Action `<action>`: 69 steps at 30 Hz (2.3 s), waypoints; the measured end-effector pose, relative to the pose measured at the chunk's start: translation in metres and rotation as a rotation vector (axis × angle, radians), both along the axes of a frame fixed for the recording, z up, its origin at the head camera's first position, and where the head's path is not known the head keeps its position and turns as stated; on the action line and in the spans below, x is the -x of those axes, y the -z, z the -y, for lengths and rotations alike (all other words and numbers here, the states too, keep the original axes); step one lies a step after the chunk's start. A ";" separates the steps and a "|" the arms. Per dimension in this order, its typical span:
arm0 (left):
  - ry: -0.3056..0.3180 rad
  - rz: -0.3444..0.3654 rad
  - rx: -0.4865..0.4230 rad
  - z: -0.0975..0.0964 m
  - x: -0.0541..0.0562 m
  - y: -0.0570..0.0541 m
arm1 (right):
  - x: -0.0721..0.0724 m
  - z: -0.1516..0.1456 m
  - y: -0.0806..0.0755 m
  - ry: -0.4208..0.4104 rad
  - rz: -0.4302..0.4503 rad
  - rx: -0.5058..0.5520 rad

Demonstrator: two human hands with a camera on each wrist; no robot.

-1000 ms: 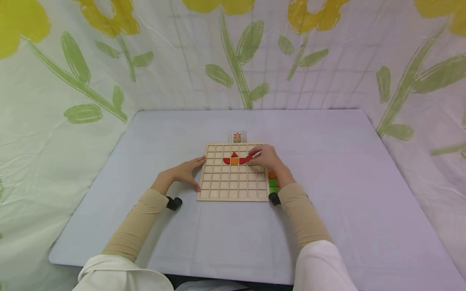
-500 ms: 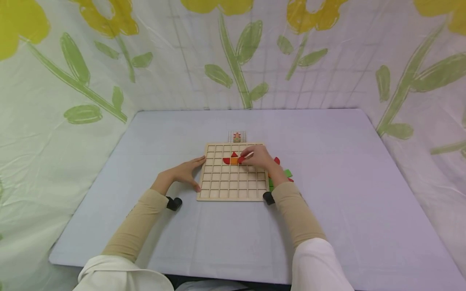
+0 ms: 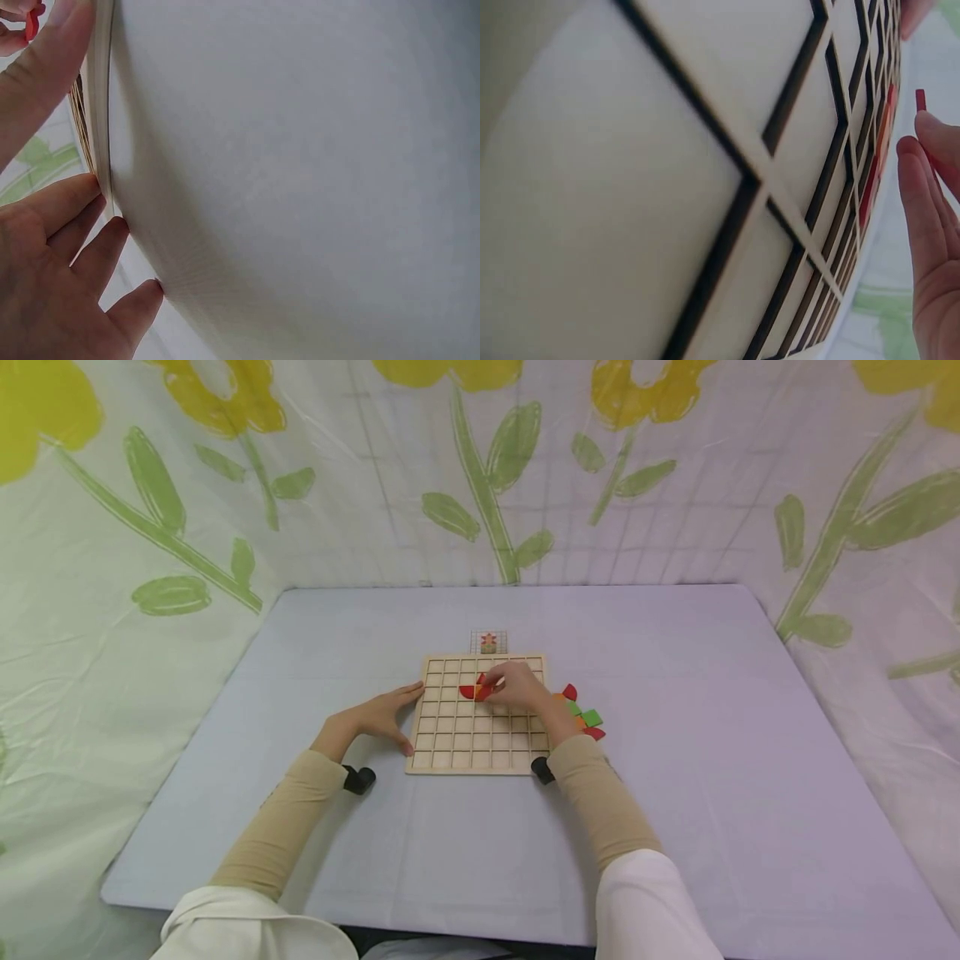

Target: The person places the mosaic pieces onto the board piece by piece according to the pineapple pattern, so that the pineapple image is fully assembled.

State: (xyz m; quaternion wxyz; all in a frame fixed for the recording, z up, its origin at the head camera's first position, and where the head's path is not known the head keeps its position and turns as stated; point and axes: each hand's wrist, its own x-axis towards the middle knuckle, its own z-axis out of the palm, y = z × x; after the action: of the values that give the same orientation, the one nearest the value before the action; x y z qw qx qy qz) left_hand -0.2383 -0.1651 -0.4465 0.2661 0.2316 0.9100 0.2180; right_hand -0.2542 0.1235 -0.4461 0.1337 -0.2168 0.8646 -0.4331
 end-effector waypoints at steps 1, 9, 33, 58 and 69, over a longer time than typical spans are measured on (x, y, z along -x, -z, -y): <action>-0.001 0.000 0.002 0.001 0.001 0.000 | 0.000 0.002 0.000 -0.011 0.003 -0.006; -0.008 -0.018 0.057 -0.003 -0.004 -0.003 | -0.001 0.018 0.001 -0.080 -0.039 -0.105; -0.020 -0.014 0.063 -0.007 -0.008 -0.008 | -0.002 0.035 -0.001 -0.134 -0.087 -0.286; -0.005 -0.020 0.051 -0.005 -0.006 -0.005 | -0.006 0.020 -0.006 -0.070 -0.088 -0.223; -0.004 -0.023 0.053 -0.004 -0.004 -0.002 | -0.011 -0.038 -0.008 0.083 -0.036 -0.216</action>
State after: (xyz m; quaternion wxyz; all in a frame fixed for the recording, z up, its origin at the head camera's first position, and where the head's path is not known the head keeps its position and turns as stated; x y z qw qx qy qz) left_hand -0.2343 -0.1615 -0.4443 0.2611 0.2252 0.9189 0.1917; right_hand -0.2435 0.1614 -0.4376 0.1225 -0.1729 0.9167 -0.3387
